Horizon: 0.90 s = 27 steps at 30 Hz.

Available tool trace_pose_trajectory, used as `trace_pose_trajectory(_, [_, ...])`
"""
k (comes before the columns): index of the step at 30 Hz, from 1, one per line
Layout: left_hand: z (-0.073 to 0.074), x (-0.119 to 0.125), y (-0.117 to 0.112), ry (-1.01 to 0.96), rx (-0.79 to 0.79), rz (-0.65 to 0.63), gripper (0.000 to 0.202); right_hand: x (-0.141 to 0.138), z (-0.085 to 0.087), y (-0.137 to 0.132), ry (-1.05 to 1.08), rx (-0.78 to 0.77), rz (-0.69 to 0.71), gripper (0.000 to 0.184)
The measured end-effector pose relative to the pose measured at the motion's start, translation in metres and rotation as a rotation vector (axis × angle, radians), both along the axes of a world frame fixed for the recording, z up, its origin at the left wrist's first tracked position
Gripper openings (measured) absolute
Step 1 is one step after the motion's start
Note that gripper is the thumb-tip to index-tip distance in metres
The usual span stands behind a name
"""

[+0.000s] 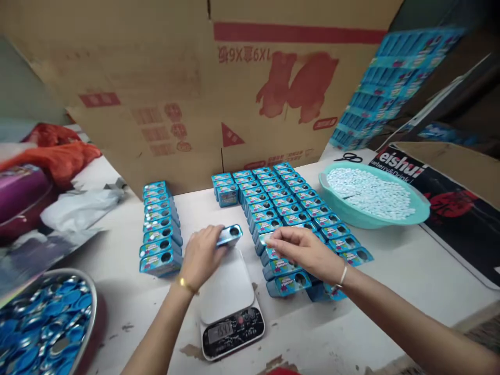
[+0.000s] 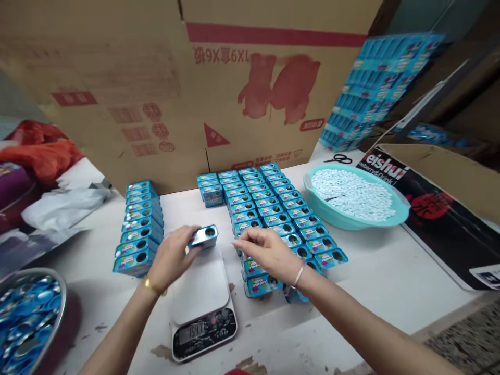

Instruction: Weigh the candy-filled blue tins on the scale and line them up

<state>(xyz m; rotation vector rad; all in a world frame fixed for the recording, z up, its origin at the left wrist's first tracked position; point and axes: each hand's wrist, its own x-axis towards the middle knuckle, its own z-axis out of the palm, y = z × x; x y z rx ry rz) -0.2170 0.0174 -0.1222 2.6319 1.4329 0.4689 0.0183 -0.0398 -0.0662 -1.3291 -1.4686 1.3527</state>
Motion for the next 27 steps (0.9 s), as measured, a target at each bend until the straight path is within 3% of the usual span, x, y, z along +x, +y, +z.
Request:
trace_pose_trajectory(5, [-0.014, 0.035, 0.099, 0.054, 0.001, 0.068, 0.03, 0.031, -0.005, -0.021, 0.031, -0.113, -0.135, 0.041])
trace_pose_trajectory(7, [-0.021, 0.046, 0.121, 0.059, 0.014, 0.092, 0.03, 0.04, -0.01, -0.028, 0.053, -0.161, -0.177, 0.041])
trace_pose_trajectory(9, [-0.023, 0.051, 0.127, 0.062, 0.039, 0.134, 0.036, 0.046, -0.016, -0.035, 0.078, -0.203, -0.197, 0.041])
trace_pose_trajectory(11, [-0.017, 0.045, 0.113, 0.047, 0.087, 0.166, 0.042, 0.051, -0.021, -0.043, 0.116, -0.266, -0.187, 0.039])
trace_pose_trajectory(13, [-0.005, 0.027, 0.085, 0.005, 0.157, 0.159, 0.043, 0.052, -0.025, -0.052, 0.193, -0.357, -0.154, 0.037])
trace_pose_trajectory(15, [0.008, -0.002, 0.047, -0.033, 0.228, 0.151, 0.037, 0.05, -0.026, -0.058, 0.307, -0.46, -0.128, 0.033])
trace_pose_trajectory(17, [0.016, -0.037, 0.01, -0.001, 0.268, 0.223, 0.032, 0.044, -0.026, -0.063, 0.434, -0.557, -0.12, 0.028])
trace_pose_trajectory(21, [0.003, -0.097, -0.041, 0.255, 0.238, 0.341, 0.029, 0.021, -0.027, -0.068, 0.649, -0.688, -0.094, 0.022])
trace_pose_trajectory(24, [-0.008, -0.11, -0.053, 0.371, 0.25, 0.301, 0.014, 0.001, -0.029, -0.07, 0.733, -0.695, -0.008, 0.024])
trace_pose_trajectory(27, [0.006, -0.093, -0.055, 0.333, 0.304, 0.217, 0.017, -0.01, -0.029, -0.076, 0.742, -0.684, 0.058, 0.024])
